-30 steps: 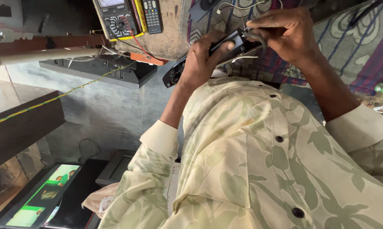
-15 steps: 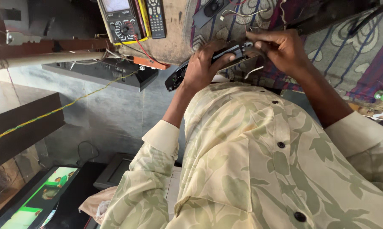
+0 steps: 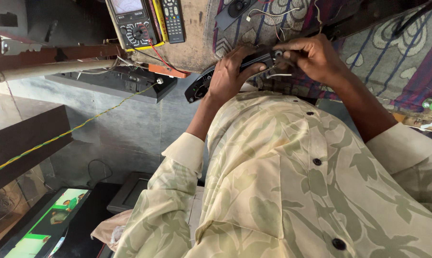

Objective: The person moves a television set and then works on a disassembled electronic device on a cluttered workbench. They connect wires to a small black component, test it with a multimeter, and handle various circuit boards and parts.

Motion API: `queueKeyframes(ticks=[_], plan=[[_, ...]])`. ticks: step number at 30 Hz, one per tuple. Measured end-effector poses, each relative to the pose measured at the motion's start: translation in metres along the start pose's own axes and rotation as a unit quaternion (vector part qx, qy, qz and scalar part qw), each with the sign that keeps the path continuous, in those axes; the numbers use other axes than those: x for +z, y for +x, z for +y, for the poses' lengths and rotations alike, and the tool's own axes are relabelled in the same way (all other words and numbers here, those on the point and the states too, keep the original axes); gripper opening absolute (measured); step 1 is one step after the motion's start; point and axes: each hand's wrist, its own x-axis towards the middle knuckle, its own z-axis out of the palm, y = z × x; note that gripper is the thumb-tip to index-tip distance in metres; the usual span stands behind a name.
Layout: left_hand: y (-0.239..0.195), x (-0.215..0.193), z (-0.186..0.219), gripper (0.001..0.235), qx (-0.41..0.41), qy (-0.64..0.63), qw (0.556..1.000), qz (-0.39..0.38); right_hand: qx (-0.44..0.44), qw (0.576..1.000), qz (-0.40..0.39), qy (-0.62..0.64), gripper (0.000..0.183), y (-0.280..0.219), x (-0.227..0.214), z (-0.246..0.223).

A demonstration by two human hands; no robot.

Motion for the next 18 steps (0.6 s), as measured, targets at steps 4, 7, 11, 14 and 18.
queueKeyframes(ticks=[4, 7, 11, 14, 18], plan=[[-0.001, 0.002, -0.001, 0.051, 0.007, -0.023, 0.999, 0.023, 0.025, 0.994, -0.005, 0.111, 0.025, 0.001, -0.002, -0.002], [-0.001, 0.005, -0.002, 0.051, 0.041, 0.041, 0.997, 0.051, 0.034, 0.994, 0.009, 0.103, 0.019, 0.005, 0.002, -0.001], [0.000, 0.008, -0.003, 0.054, -0.003, 0.050, 0.999, 0.003, 0.029, 1.000, -0.005, -0.008, 0.014, 0.006, 0.004, 0.007], [0.004, 0.013, -0.009, 0.059, -0.048, 0.075, 0.995, -0.051, -0.042, 0.989, -0.012, -0.143, 0.017, 0.010, 0.008, 0.019], [0.007, 0.021, -0.024, 0.064, -0.108, 0.131, 0.978, -0.123, 0.037, 0.973, -0.056, -0.222, 0.018, 0.033, 0.007, 0.037]])
